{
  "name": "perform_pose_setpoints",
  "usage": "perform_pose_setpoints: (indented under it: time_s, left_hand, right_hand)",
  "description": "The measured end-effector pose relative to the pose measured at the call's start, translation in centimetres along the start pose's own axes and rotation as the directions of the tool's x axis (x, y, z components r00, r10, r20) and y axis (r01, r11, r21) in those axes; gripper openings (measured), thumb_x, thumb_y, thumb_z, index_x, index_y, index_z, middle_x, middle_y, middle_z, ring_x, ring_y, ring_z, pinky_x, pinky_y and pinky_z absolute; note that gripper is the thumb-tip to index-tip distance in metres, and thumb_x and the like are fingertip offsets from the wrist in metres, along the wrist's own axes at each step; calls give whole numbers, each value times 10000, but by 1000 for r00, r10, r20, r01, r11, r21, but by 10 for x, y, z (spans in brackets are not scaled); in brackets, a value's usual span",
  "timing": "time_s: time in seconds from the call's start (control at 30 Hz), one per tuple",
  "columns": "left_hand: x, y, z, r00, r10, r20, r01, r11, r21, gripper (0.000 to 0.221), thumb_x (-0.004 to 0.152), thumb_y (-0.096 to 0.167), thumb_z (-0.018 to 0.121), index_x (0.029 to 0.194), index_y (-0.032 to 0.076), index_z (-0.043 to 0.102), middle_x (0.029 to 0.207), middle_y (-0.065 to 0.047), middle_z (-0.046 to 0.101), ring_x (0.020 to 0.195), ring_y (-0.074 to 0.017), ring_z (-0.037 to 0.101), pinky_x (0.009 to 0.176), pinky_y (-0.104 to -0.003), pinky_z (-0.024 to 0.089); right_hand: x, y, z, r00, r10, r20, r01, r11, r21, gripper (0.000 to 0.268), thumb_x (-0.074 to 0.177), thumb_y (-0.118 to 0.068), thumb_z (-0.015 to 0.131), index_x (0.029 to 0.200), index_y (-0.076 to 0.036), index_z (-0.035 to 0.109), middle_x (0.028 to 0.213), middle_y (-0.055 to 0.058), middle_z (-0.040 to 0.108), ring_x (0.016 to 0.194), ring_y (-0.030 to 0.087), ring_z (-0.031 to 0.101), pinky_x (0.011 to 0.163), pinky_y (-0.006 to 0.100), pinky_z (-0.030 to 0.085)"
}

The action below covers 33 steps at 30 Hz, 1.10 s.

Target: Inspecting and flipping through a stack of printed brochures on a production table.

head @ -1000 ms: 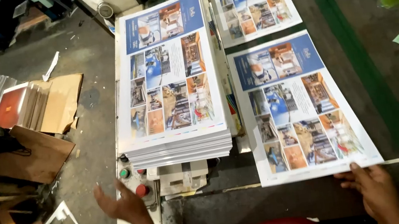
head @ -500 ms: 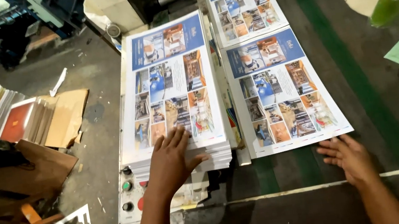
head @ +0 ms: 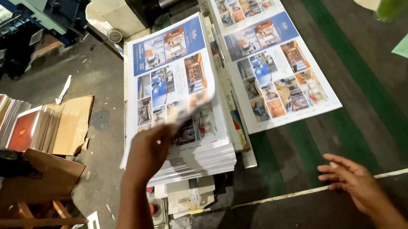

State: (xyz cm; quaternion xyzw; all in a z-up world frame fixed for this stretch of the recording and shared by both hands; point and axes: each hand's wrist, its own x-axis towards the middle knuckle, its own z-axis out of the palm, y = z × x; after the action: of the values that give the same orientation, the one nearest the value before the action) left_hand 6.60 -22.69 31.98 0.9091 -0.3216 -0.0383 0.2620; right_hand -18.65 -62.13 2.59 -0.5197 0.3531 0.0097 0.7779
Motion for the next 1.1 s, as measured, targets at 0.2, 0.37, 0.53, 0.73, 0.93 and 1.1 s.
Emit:
perform_pose_setpoints:
  time_s: [0.2, 0.37, 0.53, 0.73, 0.93, 1.1]
  left_hand:
    - [-9, 34, 61, 687, 578, -441, -427, 811, 399, 57, 949, 29, 730, 995, 53, 707, 1020, -139, 785, 787, -231, 756, 632, -345, 579]
    - [-32, 110, 110, 669, 680, -299, -592, 731, 338, 192, 921, 116, 719, 1063, -10, 693, 1119, -185, 728, 1038, -329, 733, 876, -430, 604]
    - [-43, 125, 135, 727, 679, -99, -605, 702, 376, 317, 851, 142, 724, 1116, -30, 707, 1223, -201, 715, 1175, -336, 679, 1050, -489, 533]
    - [-22, 51, 111, 821, 558, -121, -517, 817, 254, 222, 853, 168, 737, 1044, 56, 737, 1198, -128, 735, 1148, -296, 692, 1010, -474, 528]
    - [-16, 4, 56, 933, 336, -128, -253, 867, 429, 703, 727, 479, 805, 1225, -9, 708, 1369, -190, 615, 1323, -390, 558, 1067, -577, 387]
    - [-13, -26, 48, 983, 182, 20, -176, 905, 388, 468, 839, 402, 775, 1205, 112, 742, 1381, -65, 670, 1292, -243, 609, 1102, -466, 413]
  right_hand:
    - [-11, -27, 62, 964, -94, 249, 105, 994, -34, 463, 966, -200, 586, 1407, -60, 597, 1129, 169, 785, 907, 245, 754, 707, 382, 591]
    - [-54, -55, 109, 855, -276, 440, 288, 957, 42, 452, 963, -190, 599, 1397, -63, 581, 1126, 110, 754, 918, 175, 726, 740, 338, 595]
    - [-45, -37, 96, 852, -415, 320, 360, 907, 219, 351, 1017, -145, 616, 1320, 32, 624, 1069, 115, 715, 880, 174, 683, 750, 368, 590]
    - [-33, -19, 17, 940, -319, 119, 268, 910, 316, 298, 1025, -151, 561, 1285, -17, 612, 1010, 119, 736, 802, 199, 695, 639, 376, 558]
    - [-33, 19, -66, 943, -325, -74, 332, 901, 277, 268, 1075, -118, 552, 1321, -19, 593, 1070, 122, 702, 835, 204, 666, 657, 388, 556]
    - [-43, 39, -92, 948, -166, -273, 203, 973, 114, 310, 1084, -124, 528, 1369, -8, 567, 1073, 165, 679, 877, 238, 660, 692, 420, 549]
